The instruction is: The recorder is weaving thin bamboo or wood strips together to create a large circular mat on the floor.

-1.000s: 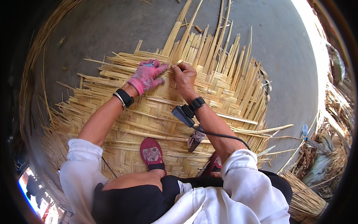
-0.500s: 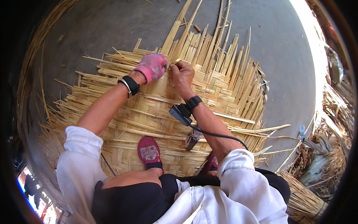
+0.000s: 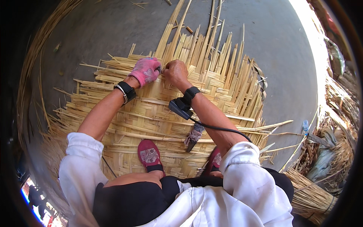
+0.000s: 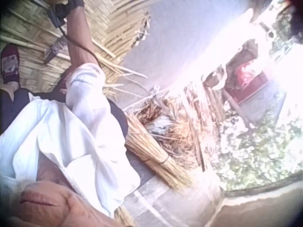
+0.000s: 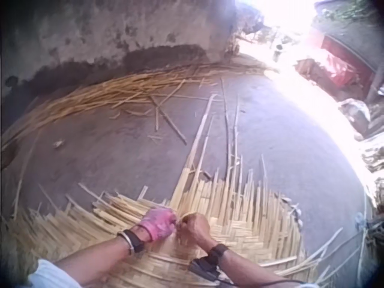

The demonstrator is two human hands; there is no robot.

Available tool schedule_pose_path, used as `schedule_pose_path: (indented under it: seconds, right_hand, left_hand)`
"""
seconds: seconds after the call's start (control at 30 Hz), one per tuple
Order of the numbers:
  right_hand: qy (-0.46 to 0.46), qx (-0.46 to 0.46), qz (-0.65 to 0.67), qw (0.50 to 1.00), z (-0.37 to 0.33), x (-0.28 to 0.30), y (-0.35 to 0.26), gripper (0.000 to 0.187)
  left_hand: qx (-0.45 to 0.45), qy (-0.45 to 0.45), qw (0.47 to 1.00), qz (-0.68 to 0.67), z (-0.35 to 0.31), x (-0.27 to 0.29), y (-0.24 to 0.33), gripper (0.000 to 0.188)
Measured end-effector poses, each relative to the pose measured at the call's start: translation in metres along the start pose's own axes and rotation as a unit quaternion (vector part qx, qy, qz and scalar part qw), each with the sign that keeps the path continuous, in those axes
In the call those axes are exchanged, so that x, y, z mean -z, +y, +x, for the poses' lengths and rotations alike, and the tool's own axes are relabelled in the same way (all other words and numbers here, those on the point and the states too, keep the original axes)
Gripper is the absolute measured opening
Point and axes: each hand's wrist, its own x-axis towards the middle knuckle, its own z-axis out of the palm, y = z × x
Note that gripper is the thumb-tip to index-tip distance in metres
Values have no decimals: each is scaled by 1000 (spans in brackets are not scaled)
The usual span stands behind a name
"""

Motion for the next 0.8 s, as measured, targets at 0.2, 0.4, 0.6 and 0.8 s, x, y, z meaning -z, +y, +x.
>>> schedule_pose_path:
  seconds: [0.2, 0.4, 0.6, 0.8]
  right_hand:
    - [-1, -68, 95, 993, 2, -6, -2, 23]
    - [69, -80, -12, 994, 0, -17, -5, 23]
    - [-30, -10, 31, 999, 4, 3, 6, 24]
    - [3, -111, 53, 992, 11, -3, 2, 23]
  left_hand:
    - [7, -18, 1000, -13, 0, -1, -5, 15]
    - [37, -11, 998, -56, 6, 0, -3, 19]
    - [150, 7, 972, -181, 19, 6, 4, 33]
    - [201, -25, 962, -183, 25, -2, 8, 29]
